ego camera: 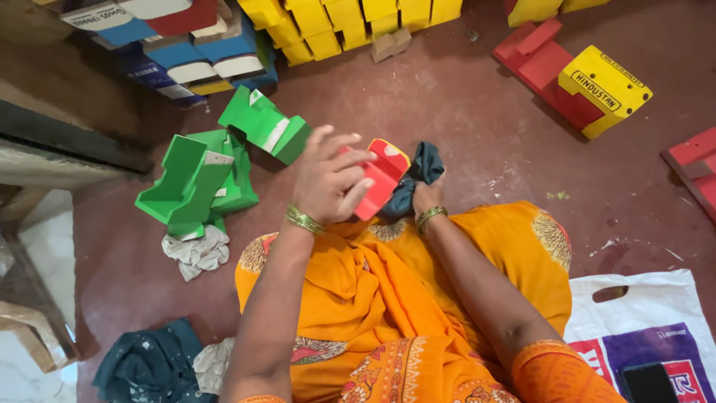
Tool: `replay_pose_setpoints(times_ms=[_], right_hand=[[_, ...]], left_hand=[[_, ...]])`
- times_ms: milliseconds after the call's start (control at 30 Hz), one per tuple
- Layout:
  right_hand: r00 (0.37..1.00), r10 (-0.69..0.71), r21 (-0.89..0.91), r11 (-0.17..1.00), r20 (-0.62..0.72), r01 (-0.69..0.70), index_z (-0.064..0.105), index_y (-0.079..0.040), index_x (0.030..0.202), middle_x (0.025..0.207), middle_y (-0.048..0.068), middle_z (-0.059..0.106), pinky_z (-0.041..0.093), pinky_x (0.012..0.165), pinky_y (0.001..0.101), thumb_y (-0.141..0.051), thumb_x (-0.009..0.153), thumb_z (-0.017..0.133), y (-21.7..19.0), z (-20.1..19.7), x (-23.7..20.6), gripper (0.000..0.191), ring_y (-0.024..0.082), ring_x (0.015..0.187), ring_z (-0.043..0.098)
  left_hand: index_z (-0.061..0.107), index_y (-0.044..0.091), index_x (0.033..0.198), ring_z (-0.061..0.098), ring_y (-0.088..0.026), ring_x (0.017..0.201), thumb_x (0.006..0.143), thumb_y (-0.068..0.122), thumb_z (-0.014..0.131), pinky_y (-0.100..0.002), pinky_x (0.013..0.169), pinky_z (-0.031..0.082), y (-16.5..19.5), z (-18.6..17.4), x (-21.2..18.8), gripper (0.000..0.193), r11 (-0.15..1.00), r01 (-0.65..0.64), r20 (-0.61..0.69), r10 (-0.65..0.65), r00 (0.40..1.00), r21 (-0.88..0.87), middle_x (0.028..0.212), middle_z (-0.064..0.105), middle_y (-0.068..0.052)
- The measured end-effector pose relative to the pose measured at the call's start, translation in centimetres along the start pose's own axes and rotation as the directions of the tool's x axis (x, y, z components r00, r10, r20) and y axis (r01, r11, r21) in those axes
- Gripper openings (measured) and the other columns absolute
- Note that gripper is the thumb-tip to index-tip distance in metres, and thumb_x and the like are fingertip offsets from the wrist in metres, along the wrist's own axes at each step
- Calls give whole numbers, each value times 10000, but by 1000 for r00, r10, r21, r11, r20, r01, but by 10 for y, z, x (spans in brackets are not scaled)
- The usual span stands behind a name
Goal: The person sits on the floor and wipes painted wooden toy parts, including red, yellow and green pieces, one at a time with a blue cloth. They turn each piece over to wipe different sides and set the wiped pieces aside among other painted parts.
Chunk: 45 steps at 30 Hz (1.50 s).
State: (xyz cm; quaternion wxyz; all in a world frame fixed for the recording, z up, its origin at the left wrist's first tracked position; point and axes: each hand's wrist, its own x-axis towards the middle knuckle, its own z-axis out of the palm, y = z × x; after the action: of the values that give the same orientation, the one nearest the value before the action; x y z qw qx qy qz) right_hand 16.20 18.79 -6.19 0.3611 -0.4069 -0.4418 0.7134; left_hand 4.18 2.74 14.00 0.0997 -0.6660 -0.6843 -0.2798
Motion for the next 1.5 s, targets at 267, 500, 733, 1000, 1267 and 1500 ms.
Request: replay_pose_setpoints(times_ms=[267, 500, 733, 1000, 1267, 1500], right_hand=[[998, 53, -113, 992, 18, -50, 360, -90, 1495, 1329, 111, 599, 497, 1048, 349, 149, 801, 471, 16, -4, 0, 742, 237, 1231, 607], [772, -475, -336, 709, 422, 620, 468, -88, 1521, 1422, 168, 523, 398, 1193, 456, 197, 731, 440, -43, -9, 1, 841, 358, 1373, 536], [715, -64, -633, 416, 696, 653, 408, -180, 1535, 1326, 208, 531, 488, 991, 485, 110, 747, 541, -51, -20, 23, 850, 469, 1183, 541], [853, 256, -874, 313, 455, 372, 360, -217, 1559, 1462, 265, 499, 454, 1043, 502, 44, 779, 570, 21, -40, 58, 849, 477, 1246, 540], [826, -328, -624, 543, 459, 562, 369, -172, 1599, 1395, 213, 565, 483, 1104, 447, 77, 830, 551, -38, -23, 50, 828, 400, 1291, 591], [383, -274, -334, 210, 882, 919, 630, -283, 1335, 1297, 190, 552, 536, 936, 445, -105, 757, 801, -43, 13, 0, 628, 373, 1146, 601]], left_hand=[[204, 91, 1585, 290, -379, 1564, 837, 64, 685, -539, 1300, 196, -4, 43, -49, 890, 698, 399, -350, -671, 653, -595, 1661, 252, -204], [82, 148, 1647, 270, -372, 1598, 802, 35, 654, -492, 1341, 119, -9, 74, -43, 1027, 319, 121, -199, -801, 565, -940, 1635, 354, -204], [146, 161, 1664, 329, -280, 1538, 766, 39, 651, -443, 1304, 178, -17, 66, -22, 1037, 210, 93, -100, -753, 650, -973, 1638, 374, -165], [178, 140, 1701, 562, -295, 1285, 810, 30, 683, -486, 1187, 435, -66, 35, -61, 1029, -133, -125, 6, -708, 706, -983, 1198, 615, -133], [323, 61, 1562, 578, -320, 1220, 860, 6, 631, -504, 1168, 462, -110, 51, -78, 768, -77, -349, -78, -909, 410, -934, 1170, 619, -152], [449, 4, 1347, 586, -318, 1228, 862, 4, 577, -475, 1165, 465, -116, 63, -87, 502, 59, -329, -130, -971, 199, -943, 1233, 581, -147]])
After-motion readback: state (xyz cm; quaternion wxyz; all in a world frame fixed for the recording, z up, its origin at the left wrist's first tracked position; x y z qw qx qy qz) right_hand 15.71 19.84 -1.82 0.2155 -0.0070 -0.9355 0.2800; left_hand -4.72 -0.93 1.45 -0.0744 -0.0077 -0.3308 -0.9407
